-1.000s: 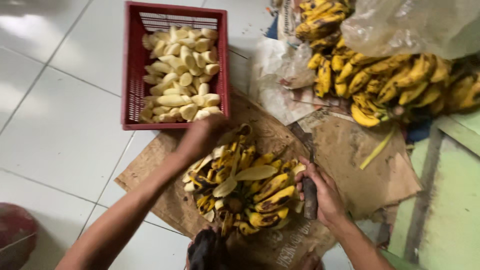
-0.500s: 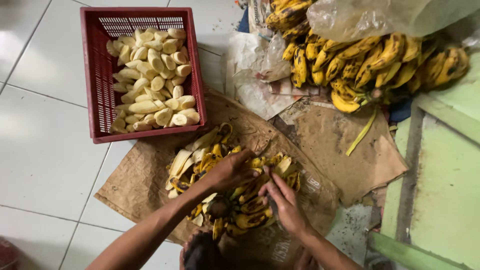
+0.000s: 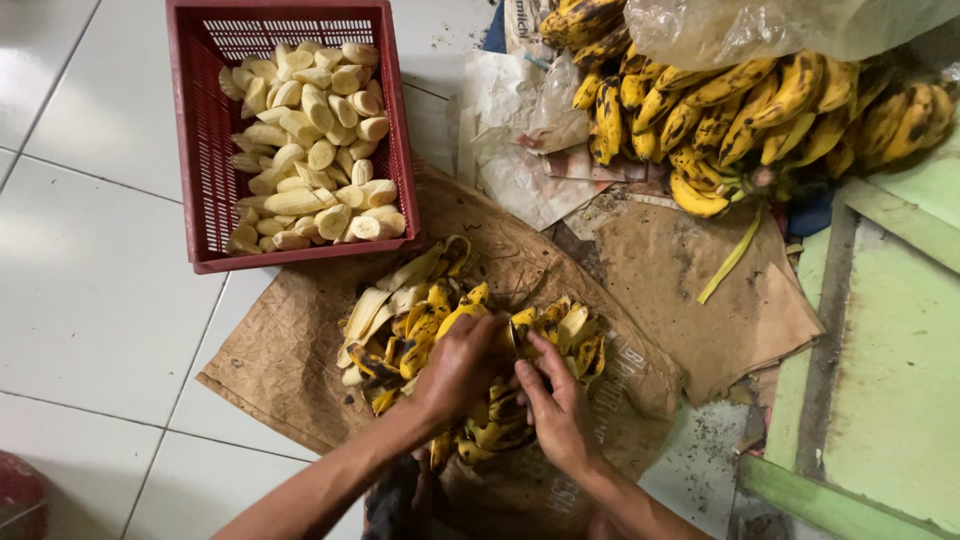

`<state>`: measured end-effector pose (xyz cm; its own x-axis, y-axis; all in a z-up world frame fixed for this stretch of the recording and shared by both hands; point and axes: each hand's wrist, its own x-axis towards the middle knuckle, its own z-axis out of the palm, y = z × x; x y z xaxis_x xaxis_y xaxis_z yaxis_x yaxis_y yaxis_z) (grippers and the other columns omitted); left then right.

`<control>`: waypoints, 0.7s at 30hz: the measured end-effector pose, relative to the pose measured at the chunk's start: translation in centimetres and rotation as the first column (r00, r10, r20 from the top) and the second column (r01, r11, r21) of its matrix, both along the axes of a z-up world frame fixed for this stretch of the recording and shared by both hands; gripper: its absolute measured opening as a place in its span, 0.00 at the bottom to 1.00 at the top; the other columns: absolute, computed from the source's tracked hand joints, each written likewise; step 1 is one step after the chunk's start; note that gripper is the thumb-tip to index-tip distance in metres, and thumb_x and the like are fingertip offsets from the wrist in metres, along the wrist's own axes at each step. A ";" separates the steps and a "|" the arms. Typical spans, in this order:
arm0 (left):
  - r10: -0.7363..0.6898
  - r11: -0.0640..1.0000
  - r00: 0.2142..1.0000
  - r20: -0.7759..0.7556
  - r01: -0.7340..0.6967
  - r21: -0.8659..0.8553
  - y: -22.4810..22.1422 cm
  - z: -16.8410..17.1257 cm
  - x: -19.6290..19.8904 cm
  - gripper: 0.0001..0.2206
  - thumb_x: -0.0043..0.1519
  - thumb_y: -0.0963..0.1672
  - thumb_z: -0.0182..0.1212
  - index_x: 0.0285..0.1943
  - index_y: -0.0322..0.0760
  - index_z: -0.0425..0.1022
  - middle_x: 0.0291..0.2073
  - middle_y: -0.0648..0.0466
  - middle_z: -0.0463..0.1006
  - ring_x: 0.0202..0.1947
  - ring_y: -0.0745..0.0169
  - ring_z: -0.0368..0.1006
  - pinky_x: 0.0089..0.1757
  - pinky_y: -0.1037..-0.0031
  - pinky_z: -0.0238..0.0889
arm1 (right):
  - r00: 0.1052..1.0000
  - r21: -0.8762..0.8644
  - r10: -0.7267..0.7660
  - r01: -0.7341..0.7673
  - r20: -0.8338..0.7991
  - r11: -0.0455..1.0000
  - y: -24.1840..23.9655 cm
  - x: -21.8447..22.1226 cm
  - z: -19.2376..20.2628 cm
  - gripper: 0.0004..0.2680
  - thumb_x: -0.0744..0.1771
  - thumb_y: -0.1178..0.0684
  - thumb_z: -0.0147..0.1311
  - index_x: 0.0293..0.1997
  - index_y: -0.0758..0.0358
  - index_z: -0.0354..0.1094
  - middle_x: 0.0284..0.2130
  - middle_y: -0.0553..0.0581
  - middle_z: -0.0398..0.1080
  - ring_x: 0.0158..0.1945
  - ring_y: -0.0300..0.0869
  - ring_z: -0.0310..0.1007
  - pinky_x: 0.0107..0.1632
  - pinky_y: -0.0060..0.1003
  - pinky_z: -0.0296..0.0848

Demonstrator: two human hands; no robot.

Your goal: The person peels ripe bananas one by one using a knife and places the peeled fruit into a red plastic basket. The peels are discarded onto a brown paper sheet on the floor.

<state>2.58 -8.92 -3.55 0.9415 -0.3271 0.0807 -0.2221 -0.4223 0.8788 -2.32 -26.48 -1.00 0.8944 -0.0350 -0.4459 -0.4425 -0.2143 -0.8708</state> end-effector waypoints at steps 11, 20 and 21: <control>0.143 0.977 0.972 0.185 -0.108 -0.184 2.0 -0.5 -4.1 0.23 0.49 0.37 0.71 0.56 0.31 0.74 0.45 0.47 0.78 0.43 0.48 0.74 0.43 0.60 0.69 | 0.896 0.632 -0.094 0.377 -0.434 0.677 0.2 -1.2 2.1 0.09 0.70 0.46 0.49 0.46 0.59 0.61 0.30 0.57 0.71 0.28 0.41 0.70 0.23 0.32 0.67; 0.292 0.646 0.763 -0.576 -0.602 -0.469 3.5 -0.9 -5.3 0.19 0.60 0.39 0.63 0.62 0.36 0.74 0.53 0.49 0.80 0.51 0.54 0.79 0.51 0.62 0.76 | 0.932 0.352 -0.148 0.267 -0.330 0.897 -4.2 -1.5 0.5 0.15 0.71 0.46 0.48 0.63 0.57 0.52 0.34 0.58 0.73 0.32 0.43 0.71 0.27 0.36 0.71; 0.273 0.705 0.815 -0.512 -0.531 -0.470 3.3 -0.9 -5.2 0.18 0.61 0.39 0.63 0.62 0.35 0.75 0.55 0.49 0.79 0.52 0.55 0.78 0.52 0.64 0.76 | 0.960 0.255 -0.055 0.128 -0.274 0.958 -4.5 -1.4 0.8 0.20 0.72 0.45 0.47 0.73 0.51 0.46 0.35 0.59 0.74 0.32 0.44 0.72 0.28 0.38 0.73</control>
<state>-2.63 -5.65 -4.42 0.9596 0.0790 -0.2701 0.2479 0.2168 0.9442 -3.72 -30.97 -0.15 0.7434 0.0423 -0.6675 -0.6688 0.0629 -0.7408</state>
